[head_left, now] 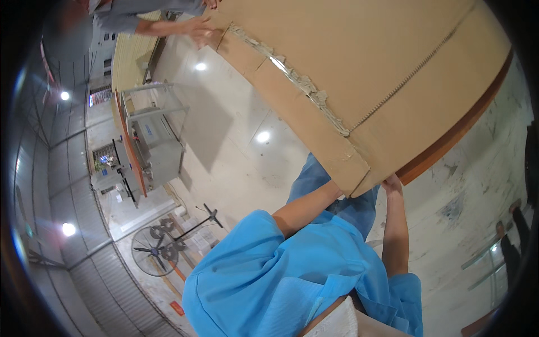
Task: The person wraps a large wooden panel with corrugated cardboard and secures it with packing tape. They fold the cardboard edges around the panel, smooth the surfaces, and apply tape along the seams with assistance from another person.
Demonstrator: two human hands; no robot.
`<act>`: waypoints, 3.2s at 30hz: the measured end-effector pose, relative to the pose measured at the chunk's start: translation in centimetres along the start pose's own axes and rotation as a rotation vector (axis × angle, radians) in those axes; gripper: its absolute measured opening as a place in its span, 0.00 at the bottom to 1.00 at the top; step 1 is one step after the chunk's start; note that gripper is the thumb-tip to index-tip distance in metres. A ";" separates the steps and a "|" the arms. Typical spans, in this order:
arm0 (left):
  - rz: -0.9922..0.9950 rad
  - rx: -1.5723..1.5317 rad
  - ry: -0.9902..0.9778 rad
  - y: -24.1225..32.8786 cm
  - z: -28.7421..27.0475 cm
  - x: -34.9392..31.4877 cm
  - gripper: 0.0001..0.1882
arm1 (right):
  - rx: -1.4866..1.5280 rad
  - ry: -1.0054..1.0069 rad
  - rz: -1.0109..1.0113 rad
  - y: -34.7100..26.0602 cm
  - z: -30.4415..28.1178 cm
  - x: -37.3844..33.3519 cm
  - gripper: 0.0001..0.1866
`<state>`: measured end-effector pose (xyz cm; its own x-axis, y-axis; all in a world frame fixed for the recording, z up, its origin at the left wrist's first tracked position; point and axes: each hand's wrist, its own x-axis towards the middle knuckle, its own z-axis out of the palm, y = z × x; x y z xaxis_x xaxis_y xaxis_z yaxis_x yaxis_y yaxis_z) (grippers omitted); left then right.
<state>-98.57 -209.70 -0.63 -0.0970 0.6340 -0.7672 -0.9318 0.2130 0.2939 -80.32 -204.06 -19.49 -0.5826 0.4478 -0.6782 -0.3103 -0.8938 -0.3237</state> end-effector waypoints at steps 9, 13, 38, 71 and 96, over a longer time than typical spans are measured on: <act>0.091 -0.028 0.000 3.3 0.7 5.2 0.13 | -0.187 0.057 0.018 -3.6 1.0 1.1 0.22; 0.093 -0.064 -0.007 7.0 0.3 7.0 0.12 | -0.336 0.136 0.051 -4.3 2.7 -0.1 0.22; 0.084 -0.159 -0.146 38.9 -3.7 18.0 0.10 | -1.487 -0.153 0.180 -16.5 64.1 3.6 0.14; 1.716 0.902 0.263 78.5 0.7 17.1 0.09 | -1.557 0.027 -0.496 -19.5 77.6 15.7 0.20; 0.759 0.748 -0.042 69.7 -2.5 12.9 0.30 | -1.400 -0.298 0.190 -23.3 91.0 35.3 0.19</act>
<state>-165.63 -188.55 8.51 -0.5366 0.8148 -0.2196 -0.1793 0.1442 0.9732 -162.05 -165.45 24.12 -0.7169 0.1541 -0.6800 0.6637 -0.1477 -0.7332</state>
